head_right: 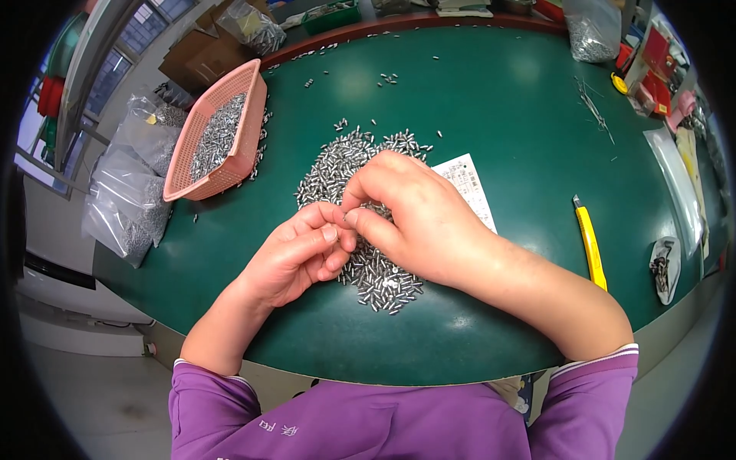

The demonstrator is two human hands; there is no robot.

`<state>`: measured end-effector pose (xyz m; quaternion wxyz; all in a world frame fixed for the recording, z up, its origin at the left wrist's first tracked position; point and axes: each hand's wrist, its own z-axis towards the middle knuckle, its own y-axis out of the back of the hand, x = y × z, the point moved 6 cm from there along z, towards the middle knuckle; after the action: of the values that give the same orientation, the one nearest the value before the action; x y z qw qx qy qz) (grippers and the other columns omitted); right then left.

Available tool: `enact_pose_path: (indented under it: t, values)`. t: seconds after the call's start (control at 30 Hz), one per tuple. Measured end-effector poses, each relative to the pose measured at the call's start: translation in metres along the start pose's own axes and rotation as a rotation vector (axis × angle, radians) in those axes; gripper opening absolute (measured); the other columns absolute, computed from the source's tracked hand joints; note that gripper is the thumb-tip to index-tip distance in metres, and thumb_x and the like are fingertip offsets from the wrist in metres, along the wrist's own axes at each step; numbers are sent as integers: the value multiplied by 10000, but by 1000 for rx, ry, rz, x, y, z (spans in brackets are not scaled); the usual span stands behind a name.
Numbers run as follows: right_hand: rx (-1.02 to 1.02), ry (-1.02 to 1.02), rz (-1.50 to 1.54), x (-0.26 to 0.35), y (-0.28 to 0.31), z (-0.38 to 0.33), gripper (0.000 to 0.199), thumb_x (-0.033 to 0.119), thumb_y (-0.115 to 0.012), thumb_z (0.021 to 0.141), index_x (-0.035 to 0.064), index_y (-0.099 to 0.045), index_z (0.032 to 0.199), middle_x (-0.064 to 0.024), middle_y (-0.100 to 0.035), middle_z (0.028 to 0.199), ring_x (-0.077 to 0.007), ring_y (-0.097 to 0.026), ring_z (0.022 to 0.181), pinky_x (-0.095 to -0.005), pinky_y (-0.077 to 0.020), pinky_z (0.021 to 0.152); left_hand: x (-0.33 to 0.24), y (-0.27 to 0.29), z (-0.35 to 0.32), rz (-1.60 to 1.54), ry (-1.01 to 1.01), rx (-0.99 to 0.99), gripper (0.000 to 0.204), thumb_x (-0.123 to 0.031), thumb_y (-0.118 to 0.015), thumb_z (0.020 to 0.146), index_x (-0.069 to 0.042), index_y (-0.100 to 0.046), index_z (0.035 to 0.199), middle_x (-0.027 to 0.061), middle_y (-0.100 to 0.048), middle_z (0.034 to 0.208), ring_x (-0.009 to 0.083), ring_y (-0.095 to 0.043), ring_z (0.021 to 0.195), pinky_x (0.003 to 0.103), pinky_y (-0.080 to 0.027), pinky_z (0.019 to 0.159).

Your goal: Manually inspecting and sorting small metal components on a workbench.

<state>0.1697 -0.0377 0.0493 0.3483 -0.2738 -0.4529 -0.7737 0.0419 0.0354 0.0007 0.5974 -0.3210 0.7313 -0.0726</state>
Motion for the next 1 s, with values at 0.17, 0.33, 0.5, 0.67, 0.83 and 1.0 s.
enact_pose_path:
  t: [0.17, 0.33, 0.5, 0.67, 0.83, 1.0]
  values:
    - [-32, 125, -239, 13, 2, -1, 120, 60, -677, 776, 55, -601, 869, -77, -596, 891, -264, -583, 872, -378, -470, 779, -1, 0, 0, 33, -12, 67, 129, -143, -510, 970, -60, -499, 1068, 34, -574, 908, 68, -507, 675, 203, -404, 564]
    - [-37, 133, -197, 11, 1, -1, 128, 57, -689, 766, 56, -605, 862, -71, -602, 876, -264, -592, 875, -378, -475, 774, -1, -1, -1, 105, -3, 5, 128, -142, -504, 976, -56, -502, 1071, 36, -573, 901, 62, -492, 654, 193, -389, 541]
    - [-5, 160, -177, 9, -2, -1, 120, 48, -691, 768, 58, -632, 872, -66, -608, 875, -258, -600, 865, -370, -486, 754, -1, -3, -1, 104, -5, 3, 130, -149, -505, 979, -54, -503, 1068, 33, -571, 892, 61, -491, 650, 193, -396, 539]
    - [65, 150, -37, 4, -5, 0, 175, 50, -683, 772, 52, -656, 945, -83, -620, 909, -279, -609, 861, -378, -497, 742, 0, 0, 0, 151, -11, -9, 128, -157, -503, 983, -55, -507, 1060, 35, -576, 881, 66, -494, 646, 198, -397, 539]
    - [4, 75, -332, -9, -2, -7, 205, 77, -665, 787, 46, -646, 989, -101, -626, 931, -300, -603, 905, -397, -496, 788, 1, 1, 1, 68, -13, 28, 149, -173, -455, 1000, -52, -526, 1047, 50, -581, 876, 80, -507, 643, 209, -398, 534]
    - [165, 51, -355, -17, -13, -10, 162, 74, -676, 746, 56, -635, 902, -93, -599, 889, -302, -582, 884, -399, -485, 776, 0, 1, 3, 59, 4, 40, 183, -177, -419, 1000, -41, -534, 1042, 65, -585, 883, 98, -516, 651, 224, -405, 540]
